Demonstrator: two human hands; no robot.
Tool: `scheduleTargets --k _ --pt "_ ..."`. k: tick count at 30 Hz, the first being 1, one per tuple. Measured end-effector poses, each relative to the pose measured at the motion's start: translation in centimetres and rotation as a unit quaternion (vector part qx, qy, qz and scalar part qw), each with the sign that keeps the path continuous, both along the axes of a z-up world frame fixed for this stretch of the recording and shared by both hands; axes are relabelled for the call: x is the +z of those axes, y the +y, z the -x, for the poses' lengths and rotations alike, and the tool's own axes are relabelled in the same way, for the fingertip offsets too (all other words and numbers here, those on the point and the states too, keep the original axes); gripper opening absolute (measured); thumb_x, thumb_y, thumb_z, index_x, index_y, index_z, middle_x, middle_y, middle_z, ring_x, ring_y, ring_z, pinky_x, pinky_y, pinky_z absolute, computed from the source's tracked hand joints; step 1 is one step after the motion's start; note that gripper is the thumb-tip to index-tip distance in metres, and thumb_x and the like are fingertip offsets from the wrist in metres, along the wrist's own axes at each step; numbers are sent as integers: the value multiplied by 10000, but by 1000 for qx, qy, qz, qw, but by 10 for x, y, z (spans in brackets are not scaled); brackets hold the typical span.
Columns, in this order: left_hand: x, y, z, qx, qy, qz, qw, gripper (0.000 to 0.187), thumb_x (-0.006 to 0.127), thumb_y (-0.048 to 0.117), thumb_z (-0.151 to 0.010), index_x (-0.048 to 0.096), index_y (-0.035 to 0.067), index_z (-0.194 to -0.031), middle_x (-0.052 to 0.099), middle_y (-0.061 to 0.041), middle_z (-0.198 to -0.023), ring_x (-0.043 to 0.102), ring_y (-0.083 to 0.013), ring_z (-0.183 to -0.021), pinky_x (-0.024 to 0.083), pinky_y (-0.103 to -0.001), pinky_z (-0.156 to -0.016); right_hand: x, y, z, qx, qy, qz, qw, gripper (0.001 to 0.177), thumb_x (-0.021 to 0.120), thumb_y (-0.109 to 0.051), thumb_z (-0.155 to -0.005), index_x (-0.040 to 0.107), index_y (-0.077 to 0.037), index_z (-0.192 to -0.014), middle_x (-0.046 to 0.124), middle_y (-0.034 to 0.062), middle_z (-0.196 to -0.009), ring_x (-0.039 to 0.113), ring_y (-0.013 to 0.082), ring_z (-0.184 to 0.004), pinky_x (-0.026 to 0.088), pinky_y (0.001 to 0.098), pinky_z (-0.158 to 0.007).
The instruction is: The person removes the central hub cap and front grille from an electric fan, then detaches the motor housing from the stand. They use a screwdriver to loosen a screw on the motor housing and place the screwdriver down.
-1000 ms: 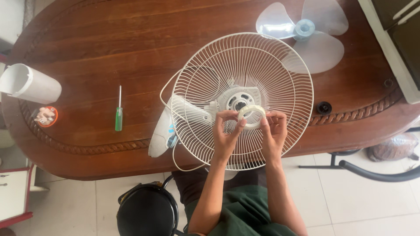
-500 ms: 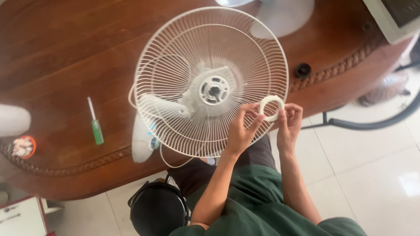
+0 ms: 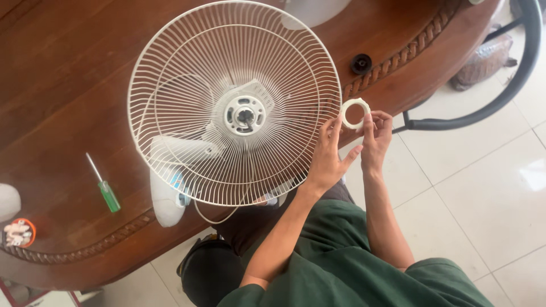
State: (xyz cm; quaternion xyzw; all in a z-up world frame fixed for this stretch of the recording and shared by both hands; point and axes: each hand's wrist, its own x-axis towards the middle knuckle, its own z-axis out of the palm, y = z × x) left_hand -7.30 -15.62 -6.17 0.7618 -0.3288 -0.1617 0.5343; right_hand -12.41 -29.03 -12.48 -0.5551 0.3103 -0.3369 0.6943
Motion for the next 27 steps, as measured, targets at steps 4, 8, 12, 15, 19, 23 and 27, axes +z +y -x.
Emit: scheduleTargets --k 4,8,12,15,19,23,27 --pt "-17 -16 0 -27 -35 -7 999 874 712 373 -963 277 -41 -1598 328 -242 -1574 553 -359 -1305 480 -460 -1121 -15 -12 4 -14 26 -8 1000 207 613 -166 -1093 501 -33 -1207 610 26 -961 563 57 -788 460 208 -679" --pt "-32 -37 3 -57 -49 -35 997 835 688 391 -971 303 -50 -1567 249 -284 -1618 555 -362 -1305 464 -460 -1139 -27 -25 7 -21 39 -2 999 256 633 -181 -1080 485 -22 -1215 627 45 -983 593 77 -816 457 219 -655" --pt "-46 -55 4 -64 -71 -69 993 811 699 377 -964 329 -29 -1560 204 -316 -1610 556 -364 -1280 434 -493 -1145 -34 -38 10 -11 67 61 996 292 645 -198 -1085 494 -9 -1248 676 87 -1094 665 117 -939 545 223 -755" --pt "-57 -69 3 -86 5 -96 992 811 655 382 -958 306 -11 -1576 132 -346 -1642 561 -361 -1255 465 -480 -1102 -32 -46 10 -15 179 142 973 309 667 -202 -1075 532 2 -1263 688 109 -1142 672 133 -983 545 236 -738" --pt "-73 -82 2 -66 30 -56 996 804 663 375 -950 323 3 -1576 127 -335 -1655 533 -386 -1327 435 -497 -1143 -29 -55 2 -3 195 157 968 350 683 -217 -1042 556 1 -1284 699 102 -1126 678 136 -944 529 267 -719" --pt "-88 -92 -1 -42 62 -42 996 810 671 390 -947 323 -6 -1562 95 -335 -1664 452 -431 -1409 409 -500 -1166 -34 -61 -5 13 208 175 962 403 709 -237 -1022 563 -22 -1329 675 87 -1051 671 139 -923 559 276 -779" --pt "-98 -95 -6 -28 81 -67 994 822 667 404 -945 314 -15 -1558 114 -339 -1656 297 -486 -1495 395 -499 -1165 -43 -62 -11 6 244 328 913 410 788 -183 -985 608 -44 -1327 646 103 -1161 610 219 -1055 529 351 -907"
